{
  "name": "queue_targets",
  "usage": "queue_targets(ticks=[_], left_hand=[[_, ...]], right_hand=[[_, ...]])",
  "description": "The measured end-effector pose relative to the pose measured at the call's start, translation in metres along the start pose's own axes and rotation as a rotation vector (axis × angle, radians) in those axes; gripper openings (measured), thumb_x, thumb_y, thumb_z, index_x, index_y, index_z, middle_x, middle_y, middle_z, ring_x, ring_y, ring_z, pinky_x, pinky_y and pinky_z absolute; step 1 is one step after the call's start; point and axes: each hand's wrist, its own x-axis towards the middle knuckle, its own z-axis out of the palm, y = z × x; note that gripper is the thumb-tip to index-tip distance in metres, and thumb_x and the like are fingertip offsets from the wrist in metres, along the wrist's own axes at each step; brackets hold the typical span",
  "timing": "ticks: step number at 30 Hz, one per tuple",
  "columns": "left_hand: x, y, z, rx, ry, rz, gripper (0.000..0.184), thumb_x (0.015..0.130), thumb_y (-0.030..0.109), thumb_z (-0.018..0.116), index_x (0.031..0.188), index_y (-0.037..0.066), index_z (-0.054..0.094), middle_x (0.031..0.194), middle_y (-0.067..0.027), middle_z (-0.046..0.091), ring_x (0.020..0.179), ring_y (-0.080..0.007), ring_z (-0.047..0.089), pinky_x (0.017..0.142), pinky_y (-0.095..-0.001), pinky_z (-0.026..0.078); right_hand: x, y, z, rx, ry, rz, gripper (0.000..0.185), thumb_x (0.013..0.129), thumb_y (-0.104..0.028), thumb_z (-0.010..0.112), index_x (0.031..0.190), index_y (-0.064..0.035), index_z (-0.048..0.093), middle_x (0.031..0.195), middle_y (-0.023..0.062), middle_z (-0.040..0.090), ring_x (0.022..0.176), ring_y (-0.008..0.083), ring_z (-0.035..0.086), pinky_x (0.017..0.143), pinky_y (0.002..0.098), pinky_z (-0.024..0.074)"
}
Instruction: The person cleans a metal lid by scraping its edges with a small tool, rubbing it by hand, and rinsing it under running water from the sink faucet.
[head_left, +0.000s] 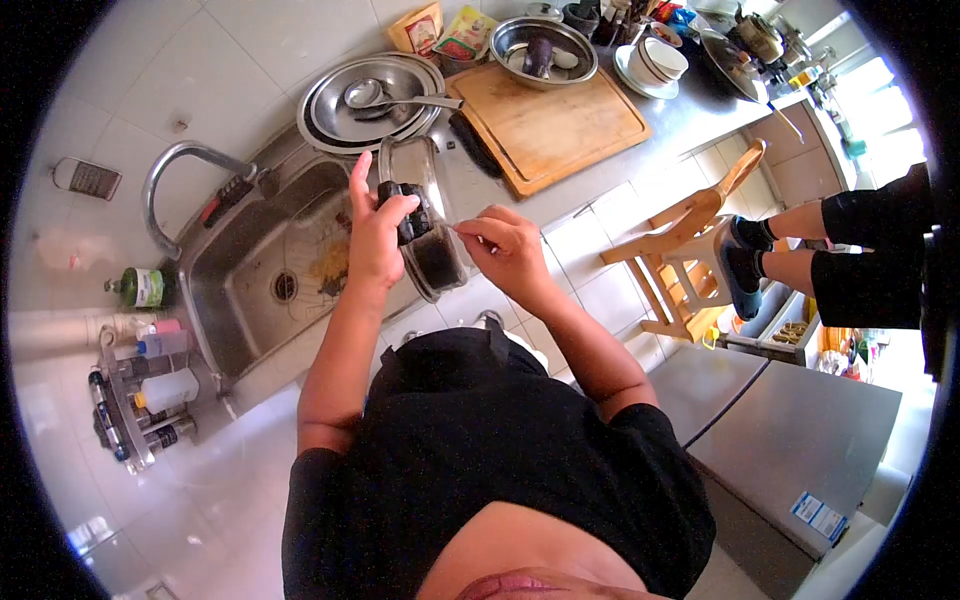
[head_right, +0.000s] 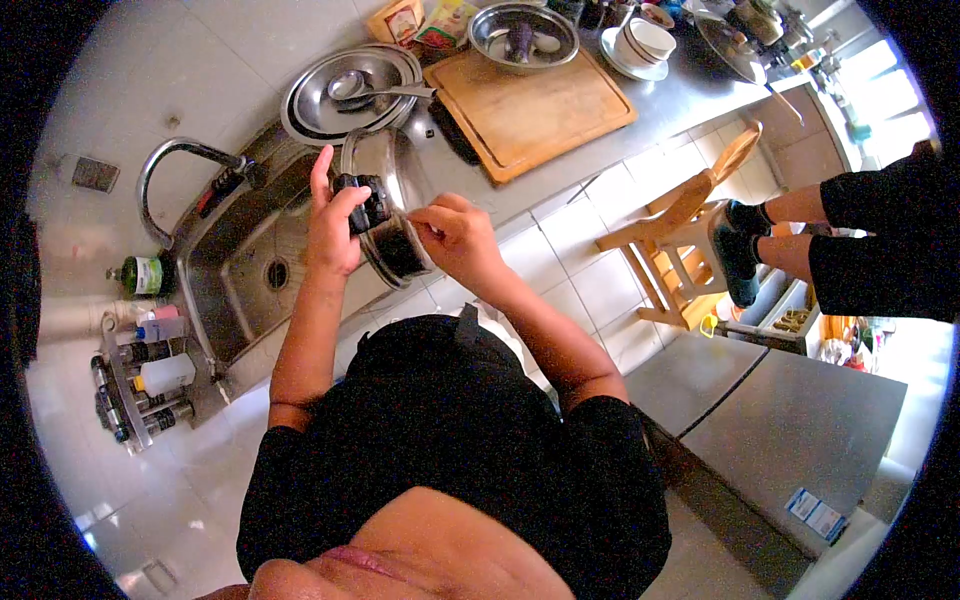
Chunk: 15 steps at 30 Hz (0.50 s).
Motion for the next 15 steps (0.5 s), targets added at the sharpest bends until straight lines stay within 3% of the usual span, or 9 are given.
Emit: queue_targets(ticks=[3, 6, 8, 10, 15], left_hand=[[0.0, 0.0, -0.006, -0.01, 0.01, -0.004, 0.077, 0.074, -0.003, 0.058, 0.142, 0.014, 0.027, 0.094, -0.0066, 0.055, 0.077, -0.0137, 0.056, 0.068, -0.0295, 0.051], [0.006, -0.003, -0.016, -0.003, 0.017, 0.02, 0.074, 0.075, -0.001, 0.058, 0.141, 0.015, 0.03, 0.098, -0.0069, 0.055, 0.079, -0.0153, 0.057, 0.069, -0.0317, 0.052], [0.011, -0.01, -0.023, -0.002, 0.042, 0.043, 0.07, 0.075, 0.001, 0.057, 0.139, 0.019, 0.034, 0.101, -0.0072, 0.055, 0.08, -0.018, 0.058, 0.069, -0.0351, 0.054], [0.01, -0.008, -0.021, -0.05, 0.053, 0.04, 0.069, 0.075, 0.002, 0.057, 0.139, 0.018, 0.035, 0.099, -0.007, 0.055, 0.08, -0.0181, 0.058, 0.068, -0.0357, 0.054], [0.012, 0.001, -0.019, -0.09, 0.102, 0.009, 0.068, 0.076, 0.001, 0.057, 0.138, 0.015, 0.034, 0.101, -0.0072, 0.054, 0.082, -0.0174, 0.057, 0.071, -0.0348, 0.053]], right_hand=[[0.005, -0.008, -0.005, -0.047, -0.007, 0.067, 0.01, 0.073, 0.002, 0.068, 0.081, -0.0033, 0.068, 0.064, 0.0078, 0.056, 0.052, 0.0176, 0.055, 0.047, 0.0281, 0.0423], [0.004, -0.011, 0.0, -0.018, -0.104, -0.03, 0.009, 0.072, 0.0, 0.066, 0.08, -0.0041, 0.067, 0.069, 0.0101, 0.06, 0.06, 0.027, 0.06, 0.052, 0.034, 0.0485], [-0.006, -0.005, 0.014, -0.002, -0.179, -0.162, 0.02, 0.069, -0.002, 0.066, 0.089, -0.0046, 0.066, 0.071, 0.0095, 0.057, 0.061, 0.0275, 0.059, 0.055, 0.0354, 0.049], [-0.011, -0.001, 0.025, -0.243, -0.23, -0.373, 0.025, 0.072, -0.007, 0.064, 0.096, -0.0025, 0.064, 0.076, 0.0069, 0.054, 0.066, 0.0239, 0.058, 0.055, 0.0339, 0.0471], [-0.016, 0.002, 0.027, -0.432, -0.325, -0.61, 0.03, 0.072, -0.006, 0.062, 0.101, -0.0001, 0.061, 0.075, 0.0031, 0.046, 0.068, 0.0162, 0.052, 0.054, 0.0298, 0.0428]])
